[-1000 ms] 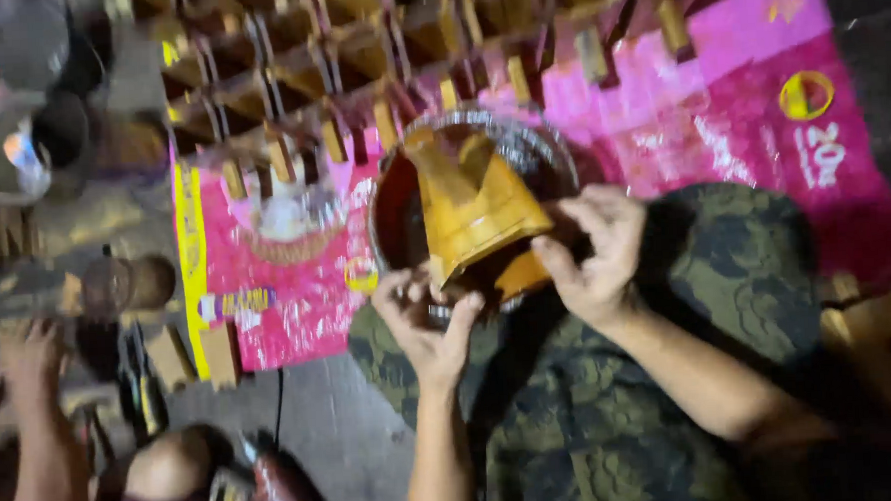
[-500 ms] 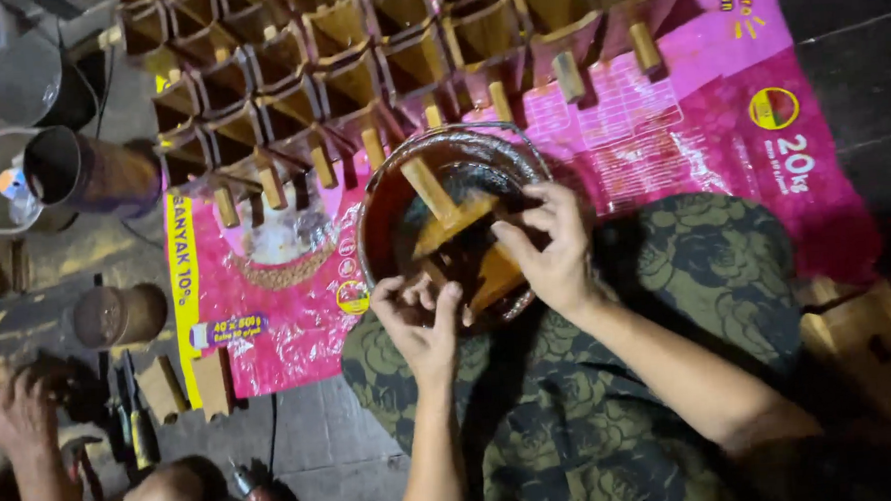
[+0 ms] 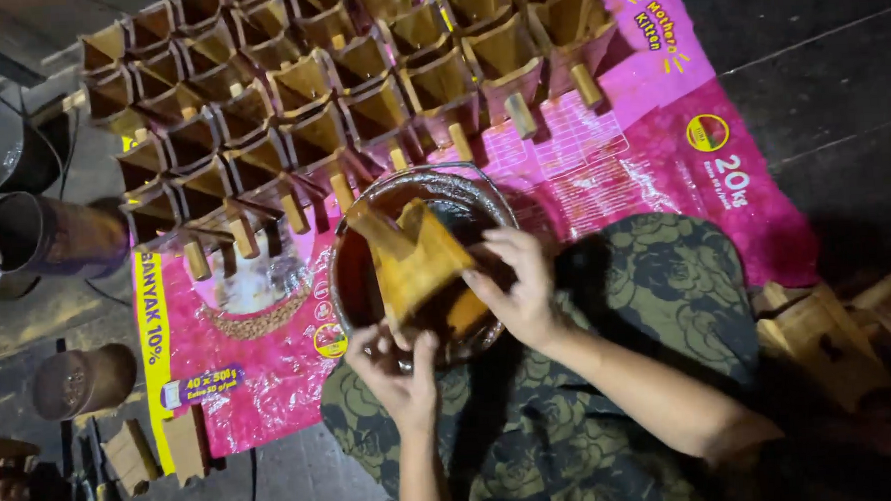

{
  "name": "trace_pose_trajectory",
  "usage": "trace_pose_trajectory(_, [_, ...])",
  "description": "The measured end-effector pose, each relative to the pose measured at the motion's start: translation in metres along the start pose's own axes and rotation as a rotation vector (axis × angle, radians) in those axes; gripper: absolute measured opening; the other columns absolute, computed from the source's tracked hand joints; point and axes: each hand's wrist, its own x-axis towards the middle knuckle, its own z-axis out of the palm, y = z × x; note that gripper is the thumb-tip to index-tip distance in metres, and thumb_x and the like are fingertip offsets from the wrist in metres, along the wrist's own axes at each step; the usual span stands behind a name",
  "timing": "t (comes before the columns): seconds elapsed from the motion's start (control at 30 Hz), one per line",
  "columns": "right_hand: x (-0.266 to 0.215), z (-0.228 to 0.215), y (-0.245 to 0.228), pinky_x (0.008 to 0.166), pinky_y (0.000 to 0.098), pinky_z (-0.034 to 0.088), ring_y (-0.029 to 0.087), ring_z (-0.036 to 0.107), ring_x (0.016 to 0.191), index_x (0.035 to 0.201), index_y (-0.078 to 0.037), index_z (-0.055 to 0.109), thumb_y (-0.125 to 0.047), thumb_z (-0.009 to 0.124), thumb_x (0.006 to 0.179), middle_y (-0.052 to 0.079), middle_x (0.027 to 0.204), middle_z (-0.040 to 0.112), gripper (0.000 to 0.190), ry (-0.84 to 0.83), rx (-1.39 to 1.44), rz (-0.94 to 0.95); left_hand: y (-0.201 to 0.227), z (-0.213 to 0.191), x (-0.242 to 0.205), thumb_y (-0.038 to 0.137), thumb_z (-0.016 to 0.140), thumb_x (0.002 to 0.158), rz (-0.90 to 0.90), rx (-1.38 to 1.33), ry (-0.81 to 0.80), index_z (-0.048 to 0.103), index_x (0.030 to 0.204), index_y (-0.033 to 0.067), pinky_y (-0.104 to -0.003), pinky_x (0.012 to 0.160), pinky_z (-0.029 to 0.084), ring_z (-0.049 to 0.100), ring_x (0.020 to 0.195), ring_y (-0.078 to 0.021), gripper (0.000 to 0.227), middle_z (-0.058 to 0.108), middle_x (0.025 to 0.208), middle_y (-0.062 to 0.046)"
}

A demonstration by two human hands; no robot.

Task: Staining small wooden blocks by dipping them into a bowl of stain and placing them into a drying rack.

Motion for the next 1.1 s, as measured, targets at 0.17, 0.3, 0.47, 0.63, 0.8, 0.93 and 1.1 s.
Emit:
trace_pose_trajectory(0.17, [0.006, -0.004, -0.008, 0.085, 0.0337, 0.054, 0.023, 0.063, 0.091, 0.12, 0.002, 0.059, -0.005, 0.079, 0.083, 0.012, 0.107, 0.063, 0.043, -0.007, 0.029, 0.099, -0.013, -0.005, -0.001, -0.01, 0.073, 0.08, -0.007, 0.006, 0.039, 0.042, 0.123, 0.0113, -0.027, 0.078, 0.051, 0.05, 0.081, -0.0128, 0.057, 0.048, 0.099, -0.004])
trace_pose_trajectory(0.3, [-0.001, 0.005, 0.0, 0.087, 0.0314, 0.059, 0.024, 0.072, 0.097, 0.132, 0.002, 0.044, 0.003, 0.076, 0.085, 0.017, 0.111, 0.068, 0.056, -0.088, 0.198, 0.18, -0.007, -0.005, 0.0, -0.009, 0.073, 0.081, 0.015, 0.053, 0.026, 0.041, 0.125, 0.0127, -0.028, 0.081, 0.049, 0.049, 0.086, -0.0121, 0.058, 0.043, 0.1, -0.003])
trace_pose_trajectory(0.47, [-0.006, 0.006, 0.001, 0.09, 0.0327, 0.055, 0.024, 0.065, 0.1, 0.121, 0.004, 0.059, -0.003, 0.079, 0.082, 0.013, 0.114, 0.063, 0.044, -0.014, 0.071, 0.158, -0.009, -0.005, -0.003, -0.01, 0.072, 0.081, -0.007, -0.038, 0.043, 0.039, 0.125, 0.0138, -0.029, 0.062, 0.054, 0.05, 0.08, -0.0136, 0.06, 0.043, 0.097, -0.003])
trace_pose_trajectory(0.63, [-0.006, 0.014, 0.001, 0.079, 0.0268, 0.059, 0.018, 0.072, 0.084, 0.128, 0.003, 0.049, 0.005, 0.075, 0.085, 0.012, 0.102, 0.069, 0.051, 0.006, 0.232, 0.238, -0.016, -0.005, 0.001, -0.01, 0.068, 0.085, 0.049, -0.004, 0.079, 0.037, 0.128, 0.0115, -0.03, 0.078, 0.055, 0.047, 0.08, -0.0129, 0.057, 0.045, 0.093, -0.004])
trace_pose_trajectory(0.8, [-0.003, 0.016, 0.016, 0.078, 0.0295, 0.059, 0.016, 0.068, 0.083, 0.126, -0.001, 0.056, -0.001, 0.075, 0.085, 0.009, 0.104, 0.068, 0.045, -0.028, 0.227, 0.36, -0.022, 0.004, 0.006, -0.008, 0.068, 0.085, -0.079, -0.169, 0.099, 0.038, 0.124, 0.0144, -0.028, 0.056, 0.052, 0.048, 0.075, -0.0138, 0.054, 0.055, 0.094, -0.008])
trace_pose_trajectory(0.93, [-0.02, 0.008, 0.016, 0.091, 0.0324, 0.06, 0.02, 0.071, 0.1, 0.129, 0.001, 0.053, -0.001, 0.078, 0.081, 0.013, 0.119, 0.066, 0.054, 0.027, 0.128, 0.258, -0.069, -0.011, -0.013, -0.014, 0.075, 0.074, -0.11, -0.1, 0.144, 0.039, 0.126, 0.01, -0.033, 0.079, 0.053, 0.051, 0.082, -0.0171, 0.067, 0.06, 0.112, -0.019])
trace_pose_trajectory(1.1, [-0.012, 0.012, 0.013, 0.084, 0.0311, 0.062, 0.021, 0.074, 0.093, 0.124, 0.002, 0.058, -0.002, 0.082, 0.08, 0.012, 0.115, 0.071, 0.051, 0.007, 0.159, 0.218, -0.101, -0.02, -0.01, -0.008, 0.073, 0.078, -0.027, -0.09, 0.165, 0.036, 0.113, 0.0093, -0.031, 0.076, 0.055, 0.056, 0.079, -0.016, 0.054, 0.062, 0.108, -0.015])
